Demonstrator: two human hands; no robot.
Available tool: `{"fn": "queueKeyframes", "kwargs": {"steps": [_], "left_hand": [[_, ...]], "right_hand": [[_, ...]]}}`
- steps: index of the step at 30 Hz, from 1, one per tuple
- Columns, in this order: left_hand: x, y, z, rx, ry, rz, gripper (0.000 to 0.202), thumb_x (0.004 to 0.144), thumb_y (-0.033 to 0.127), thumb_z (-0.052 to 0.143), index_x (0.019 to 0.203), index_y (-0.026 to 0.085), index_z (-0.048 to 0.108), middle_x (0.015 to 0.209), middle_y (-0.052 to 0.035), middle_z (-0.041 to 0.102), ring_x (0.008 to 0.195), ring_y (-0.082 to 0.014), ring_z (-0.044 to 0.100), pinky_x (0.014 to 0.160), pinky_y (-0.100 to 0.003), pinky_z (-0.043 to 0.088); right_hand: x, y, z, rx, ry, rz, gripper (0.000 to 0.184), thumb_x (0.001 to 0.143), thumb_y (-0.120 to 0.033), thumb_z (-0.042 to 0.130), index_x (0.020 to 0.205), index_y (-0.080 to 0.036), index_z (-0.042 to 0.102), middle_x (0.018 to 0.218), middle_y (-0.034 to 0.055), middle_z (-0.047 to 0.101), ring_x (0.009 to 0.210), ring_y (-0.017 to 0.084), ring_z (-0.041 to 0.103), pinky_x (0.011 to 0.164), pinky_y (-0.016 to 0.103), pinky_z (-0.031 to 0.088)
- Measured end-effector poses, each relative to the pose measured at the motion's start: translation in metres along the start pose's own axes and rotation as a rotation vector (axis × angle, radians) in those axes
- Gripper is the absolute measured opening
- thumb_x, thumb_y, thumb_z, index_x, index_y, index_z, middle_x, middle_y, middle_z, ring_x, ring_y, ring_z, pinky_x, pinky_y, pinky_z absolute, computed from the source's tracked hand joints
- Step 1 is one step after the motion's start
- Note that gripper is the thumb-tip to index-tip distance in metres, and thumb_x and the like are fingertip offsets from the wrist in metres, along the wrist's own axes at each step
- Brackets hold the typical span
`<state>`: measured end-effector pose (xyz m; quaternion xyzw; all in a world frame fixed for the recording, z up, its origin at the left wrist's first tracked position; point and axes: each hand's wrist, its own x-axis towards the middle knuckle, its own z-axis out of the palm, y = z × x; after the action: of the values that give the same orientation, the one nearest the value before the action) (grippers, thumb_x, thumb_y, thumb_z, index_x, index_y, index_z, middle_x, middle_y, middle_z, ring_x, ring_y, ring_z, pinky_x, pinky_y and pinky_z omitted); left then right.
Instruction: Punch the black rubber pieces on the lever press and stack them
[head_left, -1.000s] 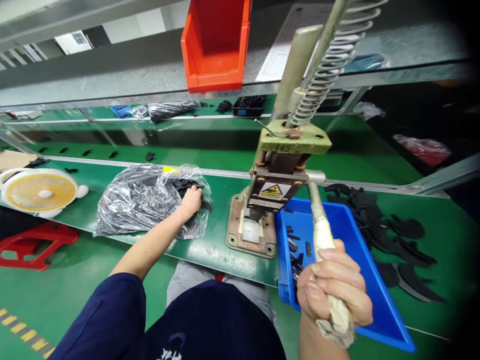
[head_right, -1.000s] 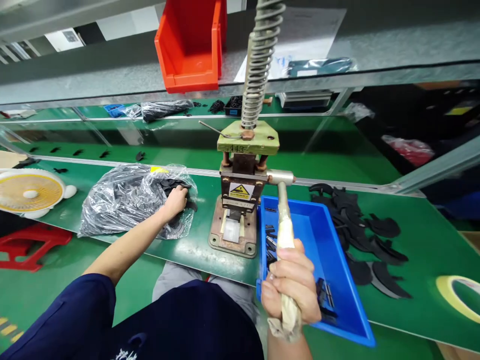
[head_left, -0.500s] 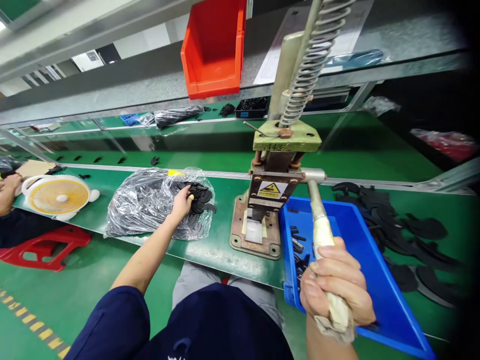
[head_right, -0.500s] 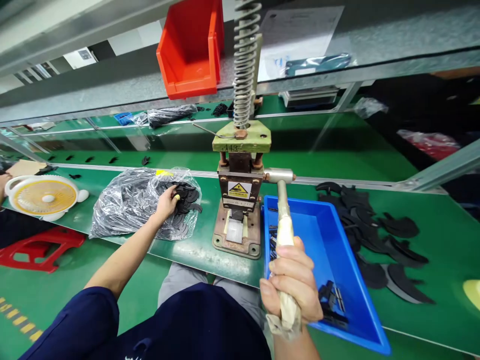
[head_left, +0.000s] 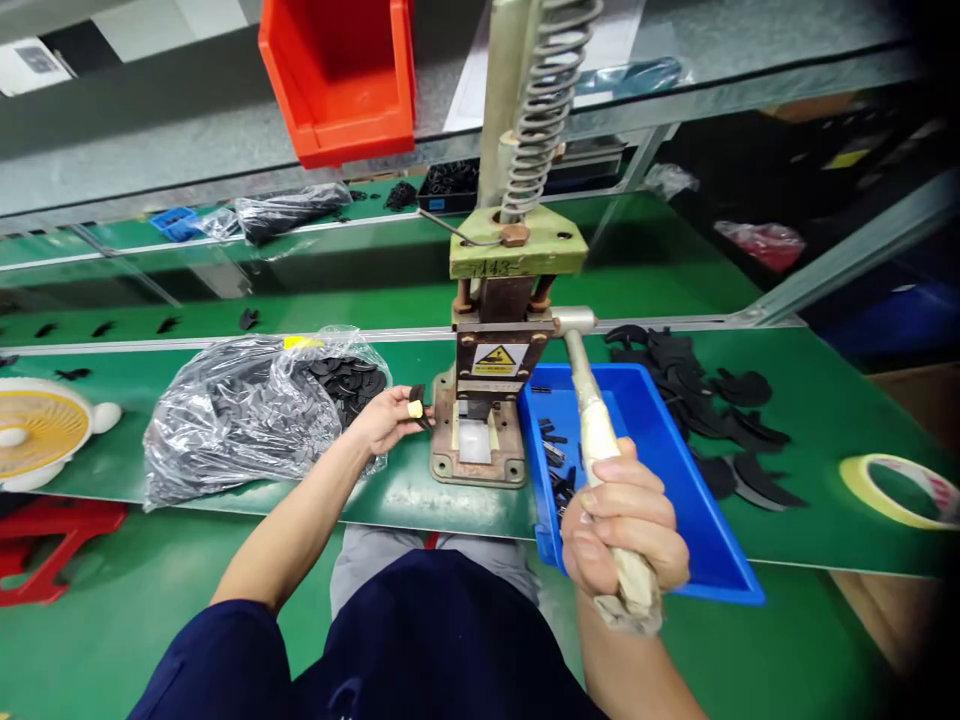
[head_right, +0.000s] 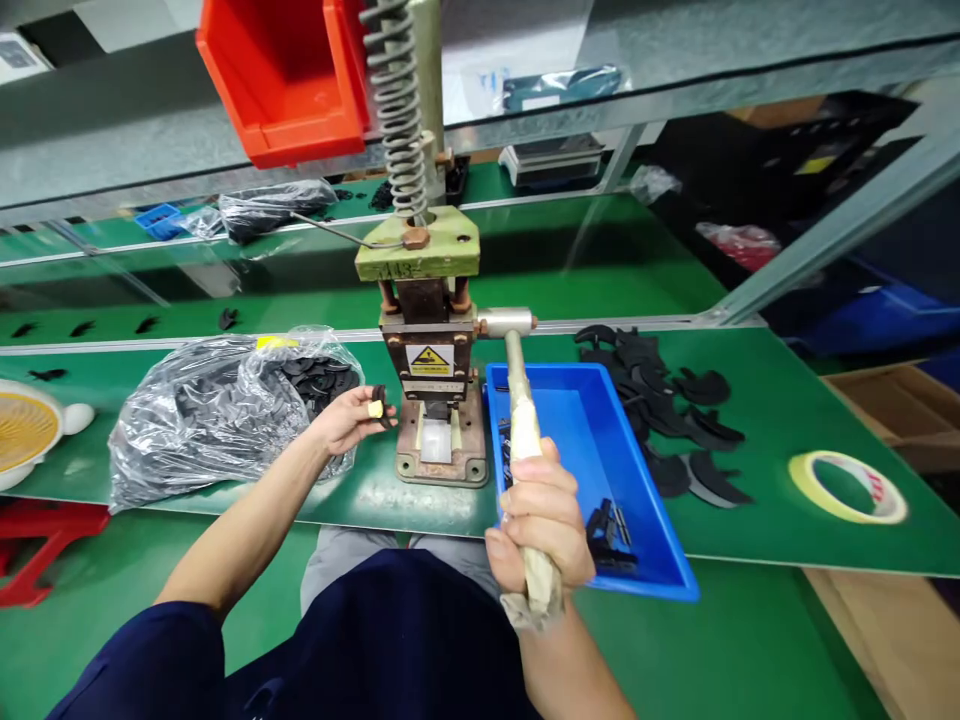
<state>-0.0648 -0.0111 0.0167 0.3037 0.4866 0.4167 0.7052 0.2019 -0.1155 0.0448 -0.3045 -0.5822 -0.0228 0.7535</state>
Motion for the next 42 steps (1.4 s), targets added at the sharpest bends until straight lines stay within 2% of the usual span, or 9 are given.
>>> {"fn": "queueKeyframes", "kwargs": {"steps": [3, 5, 8, 10, 16, 22, 27, 34, 42], "left_hand": [[0.006, -0.011, 0.021, 0.036, -0.065, -0.078, 0.042, 0.064, 0.013, 0.086, 0.095, 0.015, 0.059, 0.077, -0.0017, 0.07, 0.07, -0.0171, 0.072, 0.066, -0.032, 0.062], [0.013, -0.016, 0.031, 0.082, -0.04, -0.059, 0.042, 0.062, 0.013, 0.088, 0.092, 0.014, 0.059, 0.072, 0.0005, 0.068, 0.063, -0.0145, 0.07, 0.059, -0.027, 0.061], [0.022, -0.021, 0.042, 0.177, 0.035, -0.016, 0.039, 0.058, 0.013, 0.09, 0.084, 0.012, 0.06, 0.061, 0.0048, 0.061, 0.053, -0.0096, 0.063, 0.052, -0.02, 0.056], [0.027, -0.023, 0.046, 0.238, 0.077, -0.021, 0.037, 0.058, 0.013, 0.091, 0.079, 0.011, 0.06, 0.057, 0.0052, 0.059, 0.05, -0.0078, 0.06, 0.049, -0.018, 0.054], [0.033, -0.024, 0.047, 0.28, 0.076, -0.022, 0.038, 0.054, 0.014, 0.093, 0.073, 0.011, 0.059, 0.061, 0.0034, 0.063, 0.049, -0.0074, 0.059, 0.046, -0.017, 0.053], [0.032, -0.025, 0.042, 0.272, 0.063, -0.039, 0.038, 0.056, 0.014, 0.093, 0.073, 0.01, 0.059, 0.06, 0.0032, 0.061, 0.049, -0.0072, 0.059, 0.05, -0.02, 0.056], [0.037, -0.026, 0.041, 0.336, 0.039, -0.059, 0.036, 0.057, 0.015, 0.092, 0.071, 0.01, 0.059, 0.059, 0.0033, 0.06, 0.049, -0.0074, 0.058, 0.049, -0.02, 0.056], [0.037, -0.025, 0.046, 0.409, 0.104, -0.131, 0.032, 0.06, 0.006, 0.086, 0.064, 0.012, 0.055, 0.051, 0.0059, 0.054, 0.04, -0.0063, 0.054, 0.043, -0.017, 0.054], [0.042, -0.027, 0.041, 0.438, 0.119, -0.265, 0.017, 0.067, 0.006, 0.076, 0.065, 0.013, 0.062, 0.05, -0.0008, 0.061, 0.041, -0.0143, 0.062, 0.045, -0.021, 0.054]], "right_hand": [[0.001, -0.001, 0.005, 0.042, 0.036, -0.006, 0.019, 0.08, -0.03, 0.064, 0.072, -0.023, 0.049, 0.069, -0.0046, 0.055, 0.075, 0.017, 0.059, 0.092, 0.049, 0.053], [0.003, -0.004, 0.003, 0.079, 0.051, -0.019, 0.025, 0.084, -0.044, 0.062, 0.074, -0.024, 0.05, 0.068, -0.0036, 0.055, 0.075, 0.018, 0.059, 0.093, 0.049, 0.052], [0.003, -0.008, -0.008, 0.099, -0.084, 0.037, 0.047, 0.084, -0.07, 0.052, 0.081, -0.023, 0.056, 0.074, -0.0007, 0.058, 0.08, 0.022, 0.061, 0.099, 0.057, 0.049], [0.003, -0.011, -0.016, 0.096, -0.183, 0.089, 0.056, 0.082, -0.077, 0.046, 0.086, -0.022, 0.06, 0.08, 0.0027, 0.062, 0.089, 0.027, 0.063, 0.103, 0.064, 0.045], [-0.001, -0.01, -0.007, 0.103, -0.033, 0.051, 0.04, 0.088, -0.062, 0.05, 0.083, -0.023, 0.057, 0.076, -0.0012, 0.058, 0.086, 0.024, 0.063, 0.101, 0.057, 0.046], [0.001, -0.012, 0.003, 0.078, 0.019, 0.074, 0.022, 0.082, -0.046, 0.055, 0.079, -0.024, 0.053, 0.071, -0.0031, 0.052, 0.079, 0.022, 0.059, 0.095, 0.056, 0.047], [0.002, -0.011, 0.003, 0.067, 0.042, 0.076, 0.018, 0.078, -0.042, 0.056, 0.078, -0.025, 0.051, 0.068, -0.0036, 0.05, 0.076, 0.022, 0.056, 0.091, 0.057, 0.046], [0.003, -0.014, 0.004, 0.066, 0.024, 0.097, 0.017, 0.078, -0.039, 0.058, 0.079, -0.024, 0.051, 0.07, -0.0042, 0.05, 0.077, 0.021, 0.056, 0.093, 0.056, 0.046], [0.0, -0.013, 0.002, 0.065, 0.024, 0.119, 0.017, 0.077, -0.042, 0.056, 0.079, -0.026, 0.052, 0.069, -0.0038, 0.05, 0.077, 0.023, 0.056, 0.093, 0.061, 0.046]]}}
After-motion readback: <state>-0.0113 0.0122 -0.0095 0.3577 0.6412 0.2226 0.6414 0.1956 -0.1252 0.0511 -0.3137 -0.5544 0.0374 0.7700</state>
